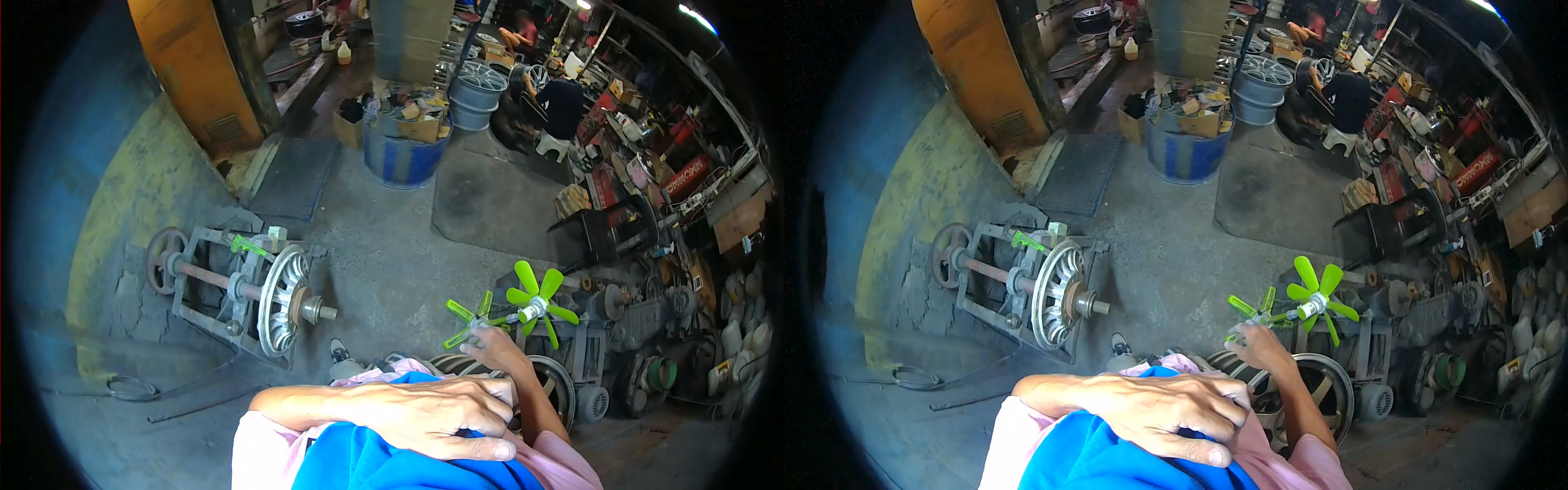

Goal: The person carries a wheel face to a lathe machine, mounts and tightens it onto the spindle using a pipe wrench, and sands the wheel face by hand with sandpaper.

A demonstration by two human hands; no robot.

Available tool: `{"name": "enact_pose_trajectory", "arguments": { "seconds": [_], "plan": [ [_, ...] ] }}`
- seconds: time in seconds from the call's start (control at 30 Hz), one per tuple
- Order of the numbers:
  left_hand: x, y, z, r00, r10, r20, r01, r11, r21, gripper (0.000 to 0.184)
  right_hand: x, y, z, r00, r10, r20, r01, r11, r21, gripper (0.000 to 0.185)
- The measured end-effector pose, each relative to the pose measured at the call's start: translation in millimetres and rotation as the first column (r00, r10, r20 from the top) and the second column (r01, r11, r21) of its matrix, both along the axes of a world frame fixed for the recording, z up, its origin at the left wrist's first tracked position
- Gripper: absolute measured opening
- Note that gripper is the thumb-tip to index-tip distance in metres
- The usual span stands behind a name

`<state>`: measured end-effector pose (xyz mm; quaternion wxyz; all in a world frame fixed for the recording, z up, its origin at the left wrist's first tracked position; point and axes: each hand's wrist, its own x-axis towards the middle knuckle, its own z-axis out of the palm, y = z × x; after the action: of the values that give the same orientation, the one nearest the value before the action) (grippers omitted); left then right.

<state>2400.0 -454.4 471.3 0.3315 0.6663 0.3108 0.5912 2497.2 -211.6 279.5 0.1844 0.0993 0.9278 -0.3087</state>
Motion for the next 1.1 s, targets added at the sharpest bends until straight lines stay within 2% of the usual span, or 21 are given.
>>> {"name": "enact_pose_trajectory", "arguments": {
  "seconds": [0.17,0.2,0.27,0.33,0.37,0.43,0.47,0.5,0.57,0.6,0.63,0.7,0.77,0.8,0.83,0.9,0.97,1.0,1.03,1.07,1.1],
  "plan": [
    [-5.1,-4.2,-10.7,0.999,0.031,0.018,-0.030,0.999,-0.041,0.046,-5.2,3.0,3.5,0.999,0.030,-0.027,-0.031,0.999,-0.025,0.040],
    [-17.2,-6.6,-8.5,0.998,0.015,-0.061,-0.020,0.996,-0.084,0.048,-5.3,3.6,4.1,0.999,0.032,-0.027,-0.032,0.999,-0.024,0.040],
    [-30.8,-19.1,-9.9,0.949,0.205,-0.238,-0.238,0.963,-0.122,0.035,-5.7,5.0,6.5,0.999,0.040,-0.025,-0.039,0.998,0.041,0.040],
    [-51.5,-40.6,-0.4,0.817,0.435,-0.379,-0.503,0.858,-0.099,0.024,-3.0,8.8,9.2,1.000,0.006,-0.011,-0.005,0.999,0.043,0.040],
    [-62.9,-55.7,5.5,0.726,0.552,-0.410,-0.628,0.775,-0.068,0.020,-1.4,10.8,11.3,1.000,-0.029,0.003,0.029,0.999,0.044,0.041],
    [-83.0,-98.1,22.4,0.490,0.680,-0.545,-0.836,0.544,-0.073,0.016,1.5,14.6,19.0,0.997,0.018,-0.070,-0.017,1.000,0.012,0.042],
    [-89.9,-124.1,12.0,0.285,0.798,-0.531,-0.941,0.337,0.001,0.021,4.1,16.8,19.2,0.999,-0.022,-0.038,0.023,0.999,0.028,0.042],
    [-90.6,-150.0,0.2,0.062,0.861,-0.504,-0.991,0.112,0.069,0.027,7.6,18.1,18.6,0.998,-0.066,-0.006,0.066,0.997,0.042,0.042],
    [-73.8,-190.7,-10.6,-0.290,0.891,-0.350,-0.946,-0.323,-0.037,0.033,15.1,18.2,20.6,0.992,-0.124,-0.016,0.124,0.992,0.007,0.041],
    [-64.9,-210.7,-27.2,-0.414,0.894,-0.171,-0.891,-0.437,-0.126,0.037,16.8,19.0,21.7,0.984,-0.178,-0.028,0.177,0.984,-0.022,0.040],
    [-55.5,-228.7,-50.7,-0.535,0.845,-0.001,-0.821,-0.520,-0.235,0.042,18.4,20.7,21.4,0.982,-0.186,-0.024,0.185,0.982,-0.034,0.040],
    [-30.2,-258.5,-91.5,-0.525,0.816,0.243,-0.831,-0.429,-0.355,0.043,21.8,23.9,19.6,0.977,-0.214,0.022,0.214,0.977,0.000,0.041],
    [-19.7,-232.3,-102.1,-0.665,0.729,0.161,-0.695,-0.526,-0.491,0.044,15.5,24.4,19.3,0.980,-0.196,0.040,0.197,0.980,-0.012,0.041],
    [-19.9,-225.3,-103.7,-0.576,0.802,0.158,-0.751,-0.443,-0.490,0.045,9.6,24.6,17.7,0.990,-0.135,0.029,0.134,0.991,0.015,0.042],
    [-22.3,-219.2,-99.9,-0.523,0.851,0.047,-0.746,-0.431,-0.508,0.043,1.4,24.8,17.5,0.997,-0.068,0.018,0.068,0.997,0.043,0.042],
    [-37.1,-201.6,-83.9,-0.367,0.893,-0.261,-0.786,-0.448,-0.427,0.044,-23.6,18.8,24.3,0.996,-0.051,0.077,0.049,0.998,0.024,0.042],
    [-56.4,-176.4,-70.4,-0.156,0.906,-0.393,-0.858,-0.321,-0.401,0.046,-45.9,14.5,19.8,0.997,0.072,0.001,-0.072,0.995,0.063,0.042],
    [-64.3,-156.5,-63.0,0.032,0.948,-0.315,-0.922,-0.094,-0.376,0.047,-56.8,11.3,15.2,0.984,0.171,-0.050,-0.162,0.975,0.152,0.043],
    [-70.9,-132.6,-55.4,0.231,0.942,-0.244,-0.933,0.143,-0.331,0.048,-66.0,7.7,19.2,0.985,0.166,-0.051,-0.156,0.976,0.154,0.043],
    [-76.1,-108.3,-48.8,0.456,0.863,-0.218,-0.881,0.403,-0.248,0.049,-77.2,0.1,32.1,0.978,0.202,-0.041,-0.194,0.970,0.149,0.043],
    [-77.7,-85.5,-39.1,0.665,0.710,-0.232,-0.747,0.626,-0.227,0.049,-87.0,-3.8,45.8,0.970,0.240,-0.030,-0.233,0.962,0.143,0.043]
  ]
}}
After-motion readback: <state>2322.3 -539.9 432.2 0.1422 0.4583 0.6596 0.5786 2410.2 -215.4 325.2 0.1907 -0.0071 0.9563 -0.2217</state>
